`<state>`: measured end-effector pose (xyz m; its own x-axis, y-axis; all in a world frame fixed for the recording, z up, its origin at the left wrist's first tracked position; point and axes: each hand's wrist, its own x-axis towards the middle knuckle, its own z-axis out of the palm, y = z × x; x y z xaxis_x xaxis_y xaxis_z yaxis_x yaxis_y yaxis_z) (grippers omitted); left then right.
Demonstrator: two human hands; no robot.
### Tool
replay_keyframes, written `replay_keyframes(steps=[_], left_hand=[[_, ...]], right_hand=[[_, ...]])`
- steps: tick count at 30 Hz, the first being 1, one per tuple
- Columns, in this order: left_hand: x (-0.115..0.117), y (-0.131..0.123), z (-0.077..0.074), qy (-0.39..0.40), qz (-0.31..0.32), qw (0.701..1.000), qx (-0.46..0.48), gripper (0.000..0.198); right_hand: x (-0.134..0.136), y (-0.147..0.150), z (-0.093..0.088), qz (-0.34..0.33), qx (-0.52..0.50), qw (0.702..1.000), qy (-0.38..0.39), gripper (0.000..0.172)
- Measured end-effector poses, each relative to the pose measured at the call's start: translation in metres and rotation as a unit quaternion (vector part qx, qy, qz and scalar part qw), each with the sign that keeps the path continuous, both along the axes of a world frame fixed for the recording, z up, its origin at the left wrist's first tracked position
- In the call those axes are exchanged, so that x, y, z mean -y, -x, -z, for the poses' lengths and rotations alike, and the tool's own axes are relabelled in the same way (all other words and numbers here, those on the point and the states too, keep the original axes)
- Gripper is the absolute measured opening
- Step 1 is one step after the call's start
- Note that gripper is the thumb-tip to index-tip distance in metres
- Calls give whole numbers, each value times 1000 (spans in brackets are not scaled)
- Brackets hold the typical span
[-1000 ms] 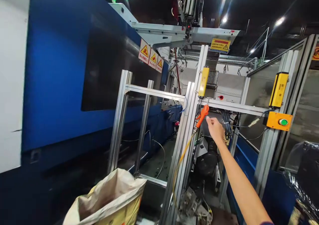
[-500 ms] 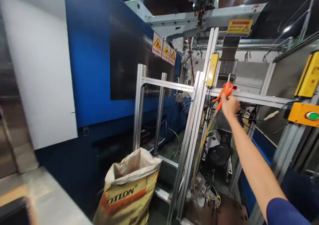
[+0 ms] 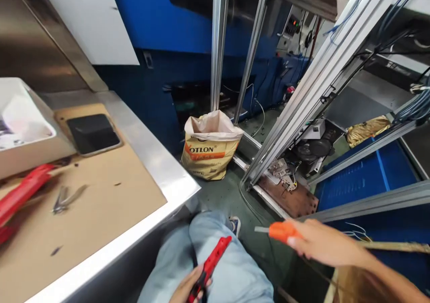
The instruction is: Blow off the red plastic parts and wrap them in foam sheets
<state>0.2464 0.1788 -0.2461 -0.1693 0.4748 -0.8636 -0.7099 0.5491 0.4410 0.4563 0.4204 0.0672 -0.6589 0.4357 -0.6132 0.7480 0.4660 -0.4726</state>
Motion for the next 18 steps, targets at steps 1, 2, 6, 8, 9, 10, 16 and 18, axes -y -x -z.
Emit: replay_keyframes(steps=[1,2,6,8,9,10,16,18], left_hand=[[2,0,3,-7,-1,1000,4,31],[3,-1,6,-18,0,1000,5,35],[5,-4,11,-73,18,997,-22,70],[5,-7,13,-81,27,995,-54,85],[6,-8,14,-84,32,993,-71,90],[6,-10,14,-89,38,991,-88,94],[9,-16,2,-96,43,970,-218,85],[9,-22,-3,-79,26,956,-283,79]], right_hand=[[7,4,21,-41,54,998,-11,41],[12,8,36,-66,93,993,-26,43],[22,25,59,-81,113,990,-37,53],[24,33,60,-101,116,988,-20,55],[25,36,61,-108,116,987,-18,55],[26,39,62,-110,115,987,-23,55],[34,43,75,-134,120,984,-12,55],[40,44,79,-134,121,983,-18,57]])
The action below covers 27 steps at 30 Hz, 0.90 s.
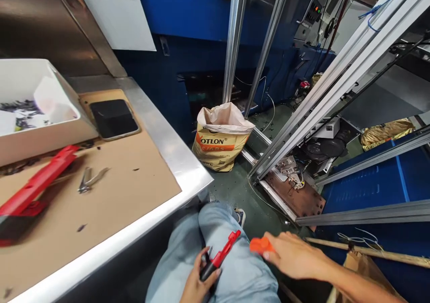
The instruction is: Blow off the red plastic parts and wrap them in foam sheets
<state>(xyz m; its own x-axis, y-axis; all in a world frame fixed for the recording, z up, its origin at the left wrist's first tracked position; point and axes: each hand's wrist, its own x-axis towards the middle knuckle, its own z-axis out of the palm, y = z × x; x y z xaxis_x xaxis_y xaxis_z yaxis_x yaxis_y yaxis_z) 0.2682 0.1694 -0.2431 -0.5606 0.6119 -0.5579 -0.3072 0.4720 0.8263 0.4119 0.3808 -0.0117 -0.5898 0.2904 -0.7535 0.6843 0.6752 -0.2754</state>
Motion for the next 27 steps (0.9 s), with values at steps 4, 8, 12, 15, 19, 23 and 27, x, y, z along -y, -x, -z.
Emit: replay_keyframes(steps=[4,8,12,15,19,23,27], left_hand=[[3,-13,-7,33,-23,997,-63,67],[6,-16,-13,33,-20,997,-64,62],[6,-8,-5,6,0,1000,9,44],[1,-2,6,11,-5,994,110,43],[-3,10,8,23,-56,965,256,34],[1,29,-3,35,-129,911,389,26],[4,45,-7,27,-176,863,474,21]], right_hand=[[10,9,7,-31,2,999,22,50],[12,15,13,-40,-4,999,6,51],[14,15,18,-56,-3,998,16,48],[12,16,20,-56,-5,998,9,48],[5,18,20,-54,-13,998,-11,47],[0,19,15,-65,-21,998,-8,43],[6,21,17,-50,-16,998,-17,46]])
